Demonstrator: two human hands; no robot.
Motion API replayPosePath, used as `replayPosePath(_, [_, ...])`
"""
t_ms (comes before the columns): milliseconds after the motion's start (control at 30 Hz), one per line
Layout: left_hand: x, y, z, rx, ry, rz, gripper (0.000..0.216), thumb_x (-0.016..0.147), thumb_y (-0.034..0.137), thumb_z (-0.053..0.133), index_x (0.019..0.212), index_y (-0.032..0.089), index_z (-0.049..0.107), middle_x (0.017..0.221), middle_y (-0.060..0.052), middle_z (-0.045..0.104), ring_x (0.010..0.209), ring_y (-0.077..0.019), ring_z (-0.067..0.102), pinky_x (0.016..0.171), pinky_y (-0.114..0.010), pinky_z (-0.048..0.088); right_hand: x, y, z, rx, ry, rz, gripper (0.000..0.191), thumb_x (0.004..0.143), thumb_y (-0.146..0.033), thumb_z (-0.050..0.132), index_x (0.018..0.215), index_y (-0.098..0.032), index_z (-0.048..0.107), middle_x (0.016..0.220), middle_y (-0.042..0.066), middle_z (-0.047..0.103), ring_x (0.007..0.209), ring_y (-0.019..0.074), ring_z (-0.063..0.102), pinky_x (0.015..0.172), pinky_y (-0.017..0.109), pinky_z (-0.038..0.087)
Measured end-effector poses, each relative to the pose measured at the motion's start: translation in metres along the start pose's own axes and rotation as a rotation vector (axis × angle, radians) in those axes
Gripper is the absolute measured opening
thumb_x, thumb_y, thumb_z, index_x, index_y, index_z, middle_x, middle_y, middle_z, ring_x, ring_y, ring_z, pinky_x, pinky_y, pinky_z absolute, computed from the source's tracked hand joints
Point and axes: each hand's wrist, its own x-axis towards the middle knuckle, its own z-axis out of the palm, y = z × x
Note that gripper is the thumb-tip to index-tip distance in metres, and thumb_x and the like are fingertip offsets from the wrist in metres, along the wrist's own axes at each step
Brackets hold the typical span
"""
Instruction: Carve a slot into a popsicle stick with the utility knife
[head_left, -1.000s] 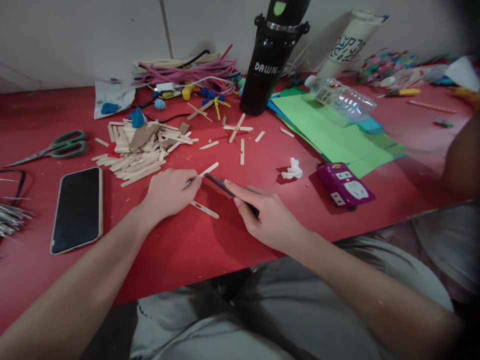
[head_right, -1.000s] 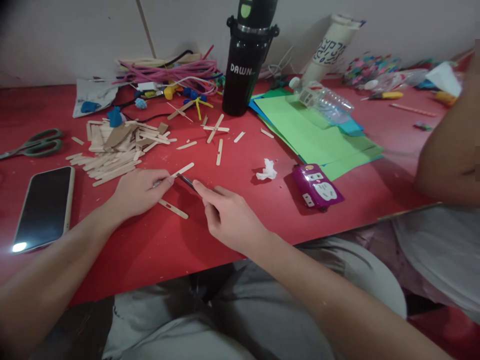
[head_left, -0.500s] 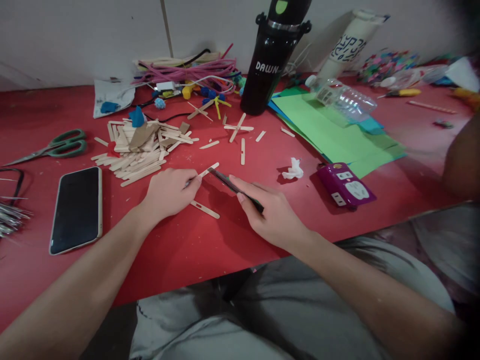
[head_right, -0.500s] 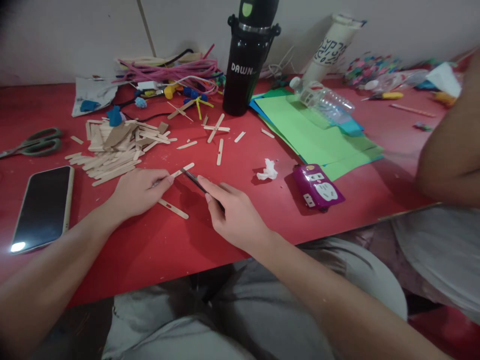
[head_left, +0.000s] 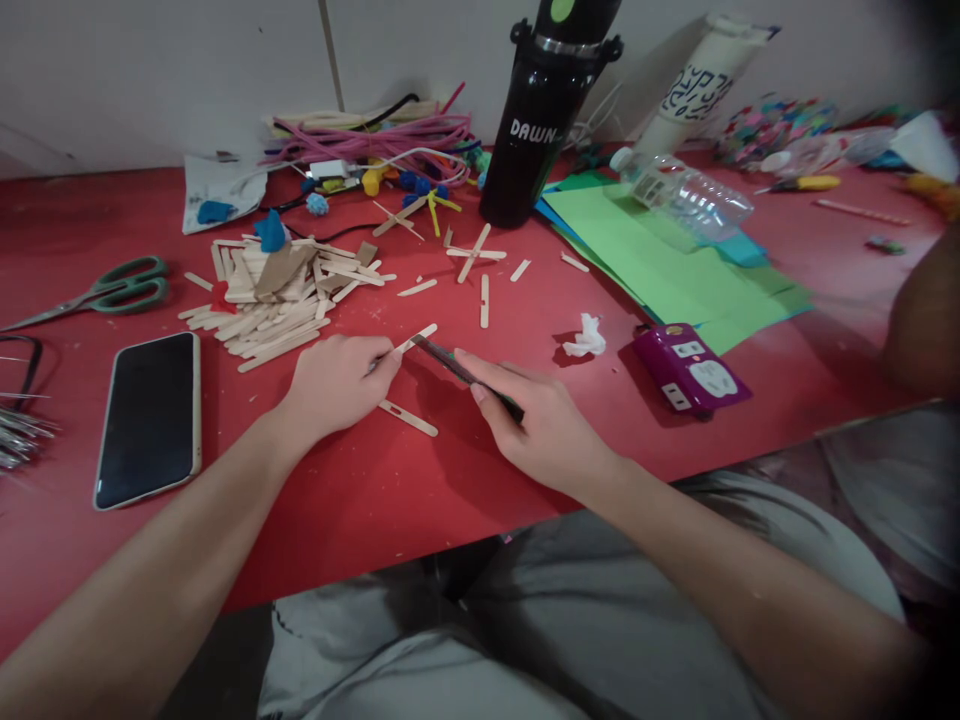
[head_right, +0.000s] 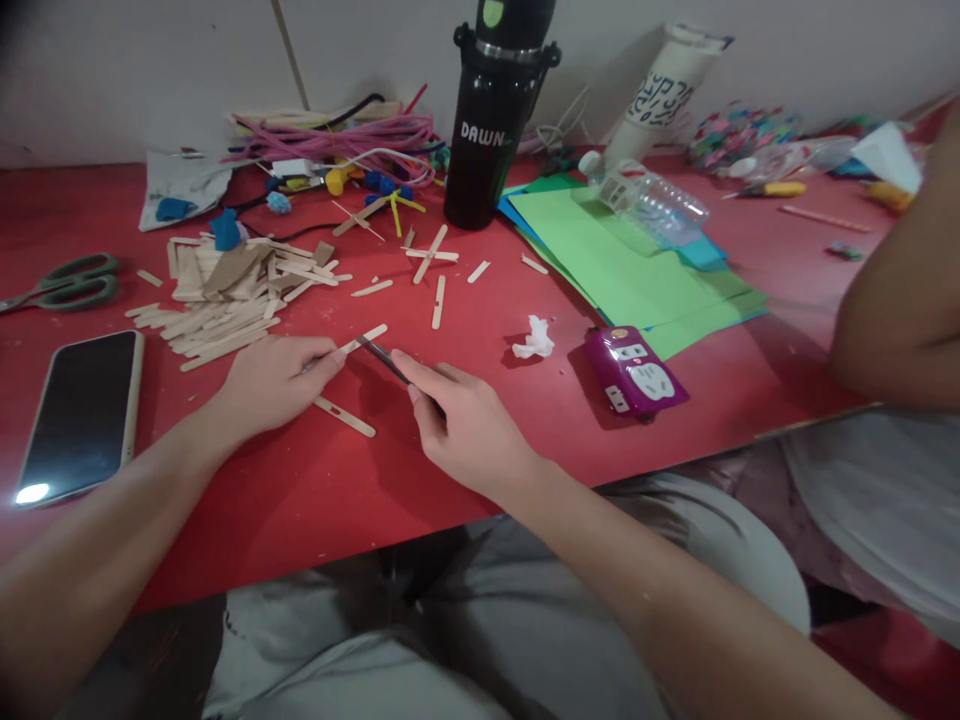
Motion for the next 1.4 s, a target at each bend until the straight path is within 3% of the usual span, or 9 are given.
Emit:
replayPosePath(167, [-0.0004, 0.0001, 0.0001, 0.014, 0.017, 0.017, 0.038, 0.09, 0.044, 0.035, 0.066, 0.021, 0.053, 0.066, -0.003, 0.062, 0.063, -0.0172, 0.052, 0.053, -0.03, 0.024, 0.0007, -0.0008, -0.0001, -0.003, -0.03, 0.016, 0.049, 0.089, -0.012, 0.043, 0.137, -0.013, 0.053, 0.104, 0.011, 0.072, 0.085, 0.0201, 0.067, 0.078, 0.035, 0.055])
replayPosePath(500, [-0.0007, -0.0002, 0.0002, 0.012, 0.015, 0.02, 0.039, 0.09, 0.044, 0.035, 0.067, 0.021, 0.056, 0.067, -0.003, 0.062, 0.062, -0.0169, 0.052, 0.053, -0.03, 0.025, 0.0009, -0.0011, -0.0011, 0.033, -0.054, 0.022, 0.05, 0.088, -0.011, 0.043, 0.137, -0.015, 0.054, 0.099, 0.009, 0.071, 0.087, 0.0199, 0.067, 0.08, 0.035, 0.055])
replayPosePath(700, [0.0002, -0.0001, -0.0001, 0.012, 0.007, 0.016, 0.038, 0.09, 0.044, 0.034, 0.067, 0.021, 0.054, 0.067, -0.003, 0.061, 0.063, -0.0172, 0.051, 0.053, -0.03, 0.024, 0.0, -0.0003, -0.0007, 0.059, -0.025, 0.02, 0.046, 0.09, -0.013, 0.044, 0.134, -0.012, 0.056, 0.113, 0.011, 0.07, 0.101, 0.0221, 0.067, 0.092, 0.037, 0.054])
replayPosePath(900, [0.0004, -0.0002, -0.0005, 0.016, -0.003, 0.015, 0.04, 0.09, 0.044, 0.033, 0.066, 0.021, 0.054, 0.067, -0.003, 0.061, 0.062, -0.0172, 0.051, 0.054, -0.031, 0.023, -0.0002, 0.001, -0.0007, 0.061, 0.027, 0.007, 0.045, 0.091, -0.015, 0.046, 0.135, -0.018, 0.056, 0.123, 0.008, 0.068, 0.112, 0.0235, 0.064, 0.1, 0.042, 0.05])
replayPosePath(1200, [0.0, 0.0, -0.0013, 0.022, 0.001, 0.006, 0.041, 0.091, 0.045, 0.033, 0.068, 0.021, 0.057, 0.069, -0.004, 0.064, 0.064, -0.0181, 0.053, 0.053, -0.03, 0.024, 0.0005, 0.0, 0.0009, 0.038, 0.023, -0.013, 0.047, 0.09, -0.014, 0.046, 0.136, -0.02, 0.056, 0.122, 0.008, 0.068, 0.11, 0.0234, 0.065, 0.097, 0.042, 0.052])
replayPosePath(1400, [0.0006, -0.0005, -0.0002, 0.009, -0.001, 0.016, 0.042, 0.09, 0.047, 0.032, 0.069, 0.022, 0.059, 0.066, -0.003, 0.062, 0.063, -0.0181, 0.053, 0.054, -0.03, 0.024, -0.0002, 0.0008, 0.0015, 0.042, 0.024, -0.004, 0.046, 0.09, -0.014, 0.045, 0.135, -0.014, 0.056, 0.119, 0.011, 0.069, 0.106, 0.0227, 0.066, 0.094, 0.038, 0.053])
